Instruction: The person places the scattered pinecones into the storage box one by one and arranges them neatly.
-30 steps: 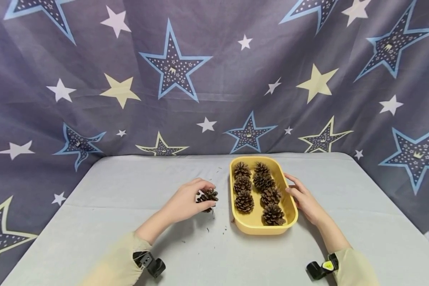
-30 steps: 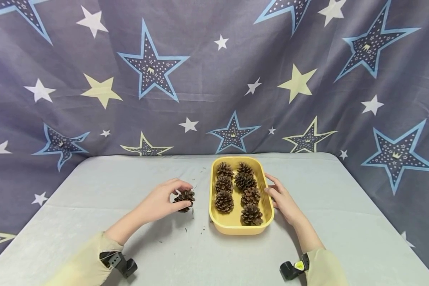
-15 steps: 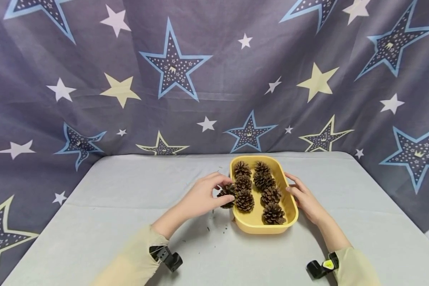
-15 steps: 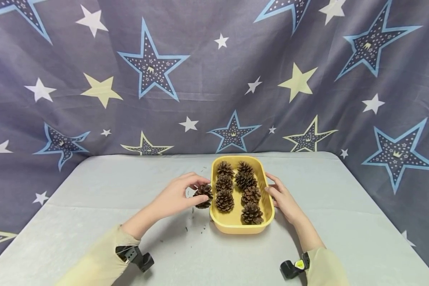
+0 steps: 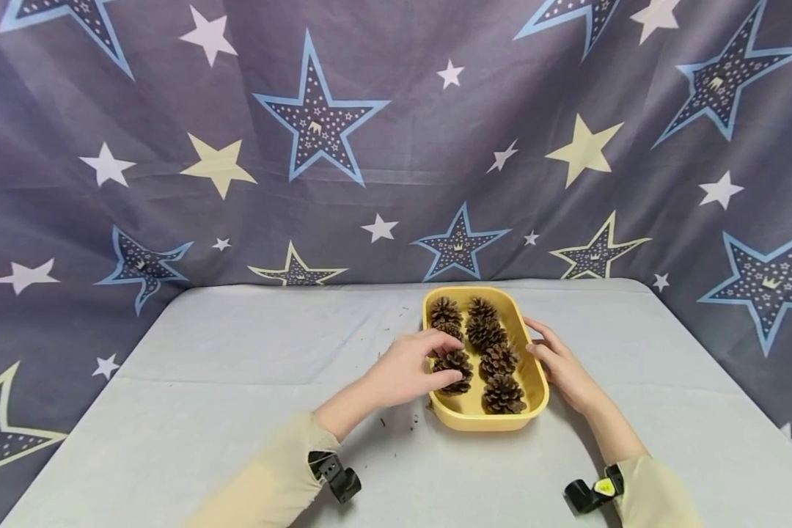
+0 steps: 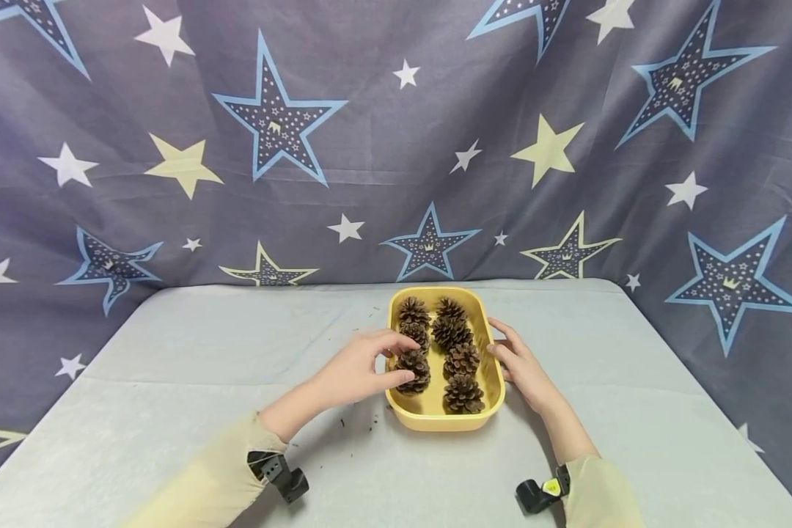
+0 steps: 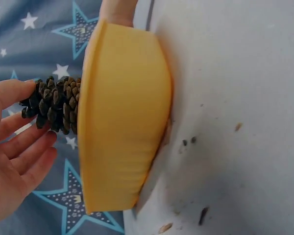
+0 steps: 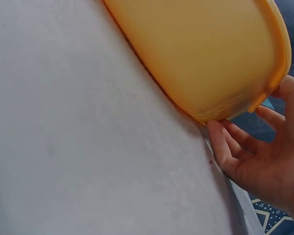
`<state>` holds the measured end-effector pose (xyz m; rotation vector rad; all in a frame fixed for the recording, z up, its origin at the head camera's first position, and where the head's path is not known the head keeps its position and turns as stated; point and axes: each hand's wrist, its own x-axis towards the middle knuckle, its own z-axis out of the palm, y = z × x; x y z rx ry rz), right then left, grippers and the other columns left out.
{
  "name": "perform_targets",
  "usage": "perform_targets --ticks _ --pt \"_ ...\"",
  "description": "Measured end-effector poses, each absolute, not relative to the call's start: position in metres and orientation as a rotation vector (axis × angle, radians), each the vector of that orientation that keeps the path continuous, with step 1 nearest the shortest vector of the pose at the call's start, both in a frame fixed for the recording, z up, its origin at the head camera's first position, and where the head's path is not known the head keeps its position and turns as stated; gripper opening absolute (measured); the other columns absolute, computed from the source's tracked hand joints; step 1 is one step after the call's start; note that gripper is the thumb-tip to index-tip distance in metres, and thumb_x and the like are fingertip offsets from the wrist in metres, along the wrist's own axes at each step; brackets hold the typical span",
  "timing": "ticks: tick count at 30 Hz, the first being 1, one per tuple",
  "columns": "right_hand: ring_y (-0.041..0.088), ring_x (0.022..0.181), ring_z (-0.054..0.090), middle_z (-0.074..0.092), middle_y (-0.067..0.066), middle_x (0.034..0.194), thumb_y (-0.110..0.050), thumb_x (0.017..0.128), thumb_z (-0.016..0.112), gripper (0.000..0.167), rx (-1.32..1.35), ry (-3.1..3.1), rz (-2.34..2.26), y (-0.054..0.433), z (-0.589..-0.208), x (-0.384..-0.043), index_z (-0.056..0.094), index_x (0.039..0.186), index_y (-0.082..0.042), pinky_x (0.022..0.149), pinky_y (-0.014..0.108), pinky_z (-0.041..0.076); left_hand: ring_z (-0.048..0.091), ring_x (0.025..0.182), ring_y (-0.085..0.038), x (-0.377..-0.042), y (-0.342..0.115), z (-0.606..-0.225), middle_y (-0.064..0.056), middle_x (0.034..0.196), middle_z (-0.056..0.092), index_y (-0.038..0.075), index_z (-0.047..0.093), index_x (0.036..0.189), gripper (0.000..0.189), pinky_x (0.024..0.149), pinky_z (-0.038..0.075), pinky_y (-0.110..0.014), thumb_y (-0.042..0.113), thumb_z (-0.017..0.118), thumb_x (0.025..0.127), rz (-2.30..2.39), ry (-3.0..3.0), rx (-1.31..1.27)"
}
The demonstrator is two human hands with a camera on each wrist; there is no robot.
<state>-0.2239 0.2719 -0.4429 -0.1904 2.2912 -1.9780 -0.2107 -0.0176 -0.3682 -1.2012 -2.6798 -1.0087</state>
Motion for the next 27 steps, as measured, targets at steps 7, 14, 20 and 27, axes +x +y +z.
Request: perform_targets --ticks 7,14,20,27 --pt "0.008 0.090 0.058 0.040 0.024 0.123 -0.017 0.095 0.040 0.054 -0.194 2.302 -1.974 0.271 -0.442 -0.224 0.020 0.145 -0.012 0.077 0.034 0.052 0.056 0.101 -0.011 -0.209 -0.012 -0.379 0.003 0.117 0.059 0.019 0.056 0.120 0.038 0.089 0.045 -0.027 0.029 0.061 0.084 -0.924 -2.765 -1.246" --pt "0.007 0.089 0.058 0.040 0.024 0.123 -0.016 0.095 0.039 0.054 -0.195 2.312 -1.970 0.272 -0.442 -0.224 0.020 0.145 -0.012 0.076 0.033 0.052 0.056 0.095 -0.009 -0.208 -0.008 -0.384 0.003 0.112 0.061 0.018 0.057 0.118 0.038 0.086 0.046 -0.024 0.025 0.063 0.081 -0.787 -2.814 -1.288" --pt "0.007 0.090 0.058 0.040 0.023 0.123 -0.016 0.095 0.039 0.054 -0.187 2.304 -1.971 0.271 -0.442 -0.224 0.019 0.145 -0.012 0.077 0.033 0.052 0.057 0.090 -0.007 -0.209 -0.005 -0.385 0.005 0.104 0.063 0.018 0.061 0.111 0.035 0.084 0.044 -0.023 0.028 0.068 0.078 -0.677 -2.790 -1.336" --pt "0.007 0.091 0.057 0.039 0.024 0.124 -0.016 0.095 0.039 0.054 -0.177 2.302 -1.960 0.271 -0.442 -0.224 0.019 0.145 -0.013 0.077 0.034 0.052 0.057 0.093 -0.007 -0.208 -0.002 -0.379 0.008 0.106 0.063 0.020 0.061 0.109 0.034 0.087 0.041 -0.028 0.032 0.069 0.078 -0.560 -2.864 -1.328"
